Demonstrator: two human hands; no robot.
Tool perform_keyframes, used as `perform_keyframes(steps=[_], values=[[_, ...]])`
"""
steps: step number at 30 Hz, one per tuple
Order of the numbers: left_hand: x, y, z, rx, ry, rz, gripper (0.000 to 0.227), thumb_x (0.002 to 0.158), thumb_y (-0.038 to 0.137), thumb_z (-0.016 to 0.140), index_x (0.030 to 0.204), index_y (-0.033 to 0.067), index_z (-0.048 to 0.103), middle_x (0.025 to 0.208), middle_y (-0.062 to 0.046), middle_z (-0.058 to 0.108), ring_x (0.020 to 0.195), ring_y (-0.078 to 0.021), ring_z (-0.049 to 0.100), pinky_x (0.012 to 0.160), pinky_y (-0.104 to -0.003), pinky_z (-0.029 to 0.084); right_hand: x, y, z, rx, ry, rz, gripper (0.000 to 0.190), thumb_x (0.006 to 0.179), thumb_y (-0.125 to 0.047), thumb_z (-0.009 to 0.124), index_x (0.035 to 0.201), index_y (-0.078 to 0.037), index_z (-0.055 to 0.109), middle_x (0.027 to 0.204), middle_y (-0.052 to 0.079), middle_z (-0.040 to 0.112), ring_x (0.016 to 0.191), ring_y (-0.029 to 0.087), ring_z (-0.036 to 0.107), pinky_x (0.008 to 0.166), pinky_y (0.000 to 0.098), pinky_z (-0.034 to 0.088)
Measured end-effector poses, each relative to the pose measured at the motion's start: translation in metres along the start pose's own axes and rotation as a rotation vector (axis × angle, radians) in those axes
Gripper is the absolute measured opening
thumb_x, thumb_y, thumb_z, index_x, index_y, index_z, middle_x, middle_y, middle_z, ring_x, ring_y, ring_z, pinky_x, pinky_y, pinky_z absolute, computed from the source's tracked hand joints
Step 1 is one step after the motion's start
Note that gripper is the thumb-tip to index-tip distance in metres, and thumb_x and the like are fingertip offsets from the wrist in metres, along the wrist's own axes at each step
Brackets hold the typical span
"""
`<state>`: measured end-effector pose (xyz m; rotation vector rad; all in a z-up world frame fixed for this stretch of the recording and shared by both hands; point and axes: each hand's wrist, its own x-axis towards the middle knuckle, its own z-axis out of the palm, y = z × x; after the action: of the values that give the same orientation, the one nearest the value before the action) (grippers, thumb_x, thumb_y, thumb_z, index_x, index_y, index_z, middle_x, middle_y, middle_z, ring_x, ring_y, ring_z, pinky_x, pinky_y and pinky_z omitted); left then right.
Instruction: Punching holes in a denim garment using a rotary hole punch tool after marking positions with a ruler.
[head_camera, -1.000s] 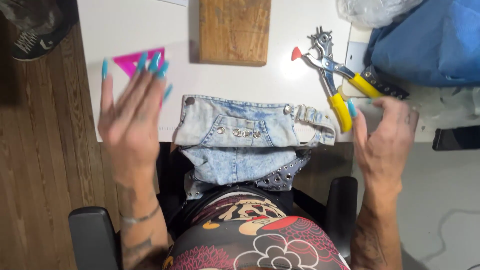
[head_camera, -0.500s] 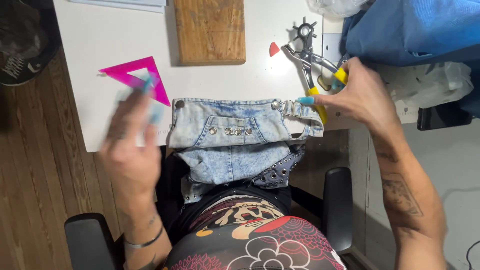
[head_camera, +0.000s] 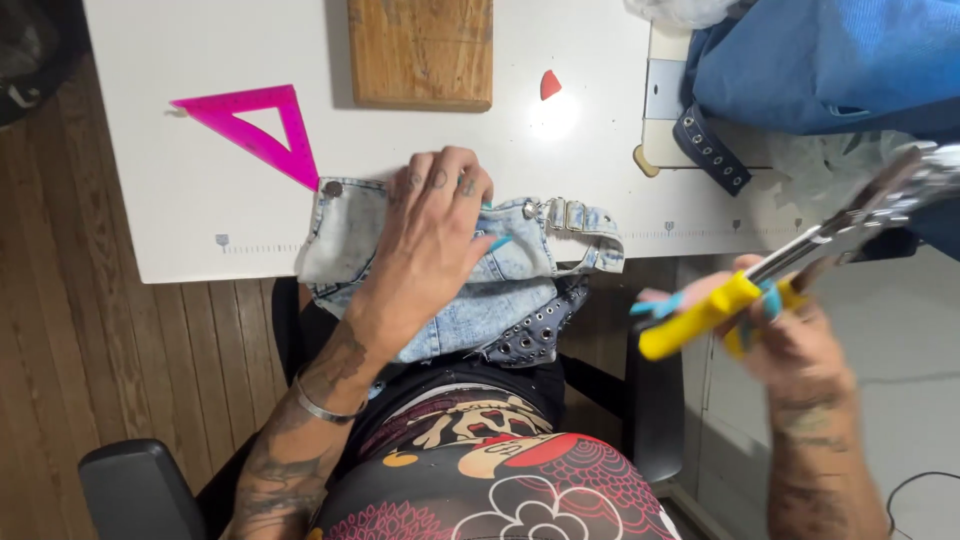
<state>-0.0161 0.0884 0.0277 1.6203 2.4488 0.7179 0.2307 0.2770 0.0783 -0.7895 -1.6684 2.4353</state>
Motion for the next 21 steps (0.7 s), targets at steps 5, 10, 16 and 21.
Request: perform_keyframes(steps=[5,10,16,21], values=[[0.008,-0.008,-0.001,-0.327,-0.147,-0.013,0.039,0.069,0.015,0.072,0.090,0.0096,0.040,0.070,-0.005,0.047,0.069,-0.0210,0.044,0.071,-0.033,0.030,-0.014,0.046,0.033,0.248,-0.155,-0.007,0.039,0.087,-0.022,0.060,0.096,0.015,0.053,0.094,0.027,0.060,0.085,0.039,0.061,0.078,0.0535,0.049],[0.018,-0.007,-0.005,-0.238,-0.261,-0.143,0.046,0.073,0.036,0.069,0.096,0.0066,0.042,0.063,-0.002,0.054,0.057,-0.0201,0.052,0.076,-0.039,0.039,-0.028,0.021,0.078,0.420,-0.211,0.031,0.070,0.090,-0.019,0.063,0.130,0.004,0.010,0.099,0.022,0.057,0.095,0.035,0.056,0.087,0.0585,0.033],[0.016,-0.014,0.009,-0.192,-0.267,-0.113,0.027,0.069,0.027,0.071,0.082,0.0098,0.056,0.075,-0.005,0.056,0.076,-0.0256,0.056,0.073,-0.041,0.040,-0.051,0.017,0.067,0.788,0.423,1.074,0.059,0.070,-0.016,0.048,0.126,0.001,0.039,0.112,0.032,0.045,0.101,0.038,0.049,0.090,0.0468,0.039],[0.019,-0.012,-0.002,-0.335,-0.260,-0.103,0.024,0.072,0.022,0.069,0.091,0.0086,0.060,0.084,-0.004,0.060,0.075,-0.0186,0.057,0.079,-0.041,0.041,-0.037,0.007,0.075,0.117,0.310,-0.219,0.060,0.081,-0.010,0.047,0.134,-0.004,0.019,0.137,0.030,0.026,0.092,0.044,0.055,0.082,0.0538,0.046]])
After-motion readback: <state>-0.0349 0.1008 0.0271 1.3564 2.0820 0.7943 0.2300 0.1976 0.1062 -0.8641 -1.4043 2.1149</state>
